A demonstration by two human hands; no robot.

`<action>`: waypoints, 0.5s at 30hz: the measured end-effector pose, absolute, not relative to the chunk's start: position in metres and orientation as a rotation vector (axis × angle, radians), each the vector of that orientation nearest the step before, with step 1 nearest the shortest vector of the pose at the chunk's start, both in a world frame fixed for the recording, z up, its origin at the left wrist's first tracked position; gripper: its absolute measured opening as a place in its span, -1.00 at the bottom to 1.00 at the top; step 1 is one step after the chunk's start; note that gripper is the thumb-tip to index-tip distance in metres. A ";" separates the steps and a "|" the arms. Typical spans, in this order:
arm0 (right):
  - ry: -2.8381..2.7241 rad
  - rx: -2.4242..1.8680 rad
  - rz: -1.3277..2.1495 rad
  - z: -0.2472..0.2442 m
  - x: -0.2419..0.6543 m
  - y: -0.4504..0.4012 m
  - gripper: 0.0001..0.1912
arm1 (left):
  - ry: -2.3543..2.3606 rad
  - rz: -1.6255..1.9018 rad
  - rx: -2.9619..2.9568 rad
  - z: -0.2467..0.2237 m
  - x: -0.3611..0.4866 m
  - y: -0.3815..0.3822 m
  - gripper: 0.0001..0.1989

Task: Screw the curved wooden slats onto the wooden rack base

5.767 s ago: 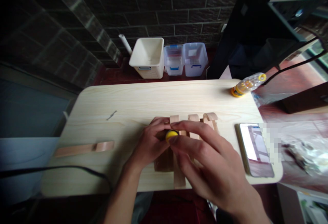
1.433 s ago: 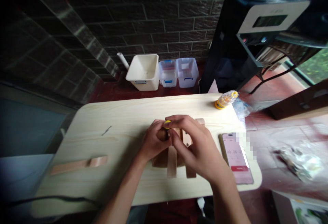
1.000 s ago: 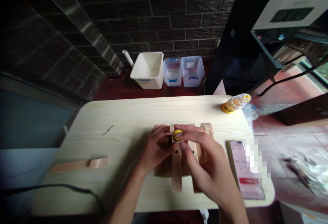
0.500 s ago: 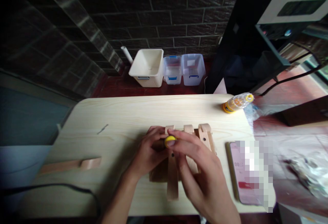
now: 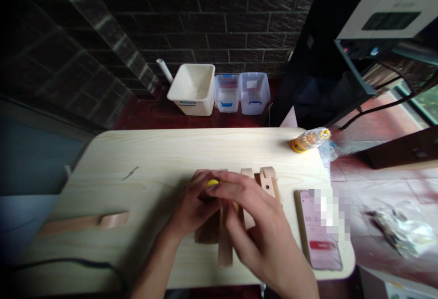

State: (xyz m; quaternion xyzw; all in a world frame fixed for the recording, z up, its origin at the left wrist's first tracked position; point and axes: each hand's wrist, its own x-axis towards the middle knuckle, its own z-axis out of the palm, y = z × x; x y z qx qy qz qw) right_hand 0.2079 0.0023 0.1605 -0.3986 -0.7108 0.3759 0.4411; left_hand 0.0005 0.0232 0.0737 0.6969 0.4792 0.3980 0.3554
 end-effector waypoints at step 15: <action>-1.533 -0.961 0.797 0.123 0.217 -0.030 -0.40 | 1.242 1.149 1.785 0.073 0.009 0.023 -0.87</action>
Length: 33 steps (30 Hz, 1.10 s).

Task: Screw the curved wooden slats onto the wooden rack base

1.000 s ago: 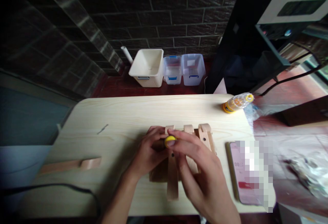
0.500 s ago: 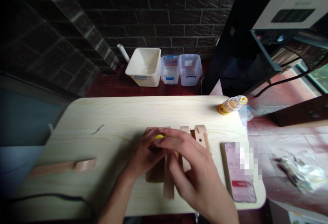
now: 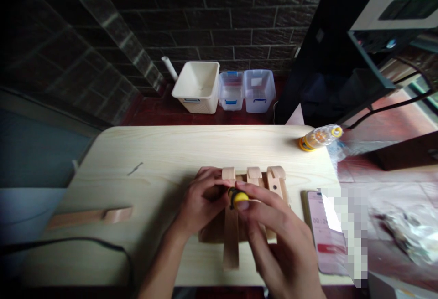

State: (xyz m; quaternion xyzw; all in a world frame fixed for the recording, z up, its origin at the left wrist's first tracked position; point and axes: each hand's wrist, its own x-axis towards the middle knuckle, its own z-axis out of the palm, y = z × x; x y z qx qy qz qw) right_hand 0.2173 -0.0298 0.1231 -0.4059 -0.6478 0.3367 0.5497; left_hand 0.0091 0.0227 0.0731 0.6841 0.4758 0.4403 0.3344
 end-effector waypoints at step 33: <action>-1.608 -0.978 0.798 0.137 0.208 -0.027 -0.46 | 1.247 1.150 1.803 0.069 0.010 0.022 -0.80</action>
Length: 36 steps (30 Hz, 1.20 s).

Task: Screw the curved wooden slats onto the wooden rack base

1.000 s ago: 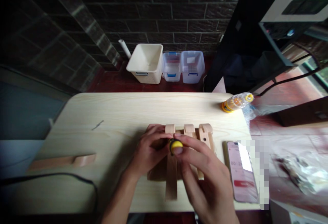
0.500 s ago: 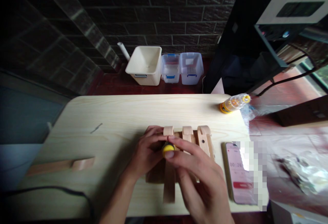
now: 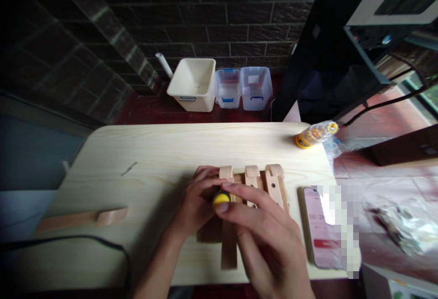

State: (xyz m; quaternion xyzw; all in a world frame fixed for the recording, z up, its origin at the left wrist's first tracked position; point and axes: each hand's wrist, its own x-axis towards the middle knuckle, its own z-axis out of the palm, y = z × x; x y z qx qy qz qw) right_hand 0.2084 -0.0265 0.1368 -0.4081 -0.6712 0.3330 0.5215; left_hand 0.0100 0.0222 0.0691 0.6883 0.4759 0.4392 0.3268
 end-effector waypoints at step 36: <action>-1.675 -1.077 0.564 0.142 0.201 -0.033 -0.57 | 1.347 1.048 1.801 0.071 0.010 0.019 -0.80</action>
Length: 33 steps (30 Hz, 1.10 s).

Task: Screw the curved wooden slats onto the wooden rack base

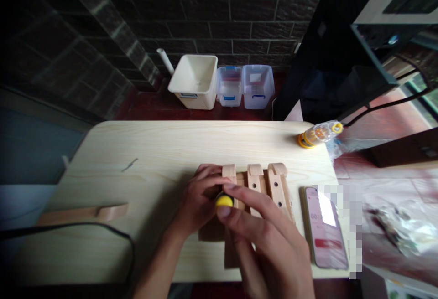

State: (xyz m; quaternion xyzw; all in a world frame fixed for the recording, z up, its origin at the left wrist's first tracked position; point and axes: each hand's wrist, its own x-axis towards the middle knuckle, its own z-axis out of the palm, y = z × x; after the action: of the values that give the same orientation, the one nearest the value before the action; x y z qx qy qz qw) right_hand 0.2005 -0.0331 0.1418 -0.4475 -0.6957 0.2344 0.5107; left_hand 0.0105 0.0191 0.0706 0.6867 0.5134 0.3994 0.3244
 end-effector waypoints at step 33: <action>-1.637 -1.086 0.586 0.140 0.195 -0.034 -0.54 | 1.323 1.048 1.724 0.073 0.011 0.020 -0.77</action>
State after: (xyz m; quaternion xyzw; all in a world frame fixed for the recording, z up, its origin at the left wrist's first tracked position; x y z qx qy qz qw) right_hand 0.1953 -0.0336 0.1403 -0.4527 -0.6826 0.2445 0.5190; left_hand 0.0108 0.0196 0.0726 0.6676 0.5122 0.4059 0.3567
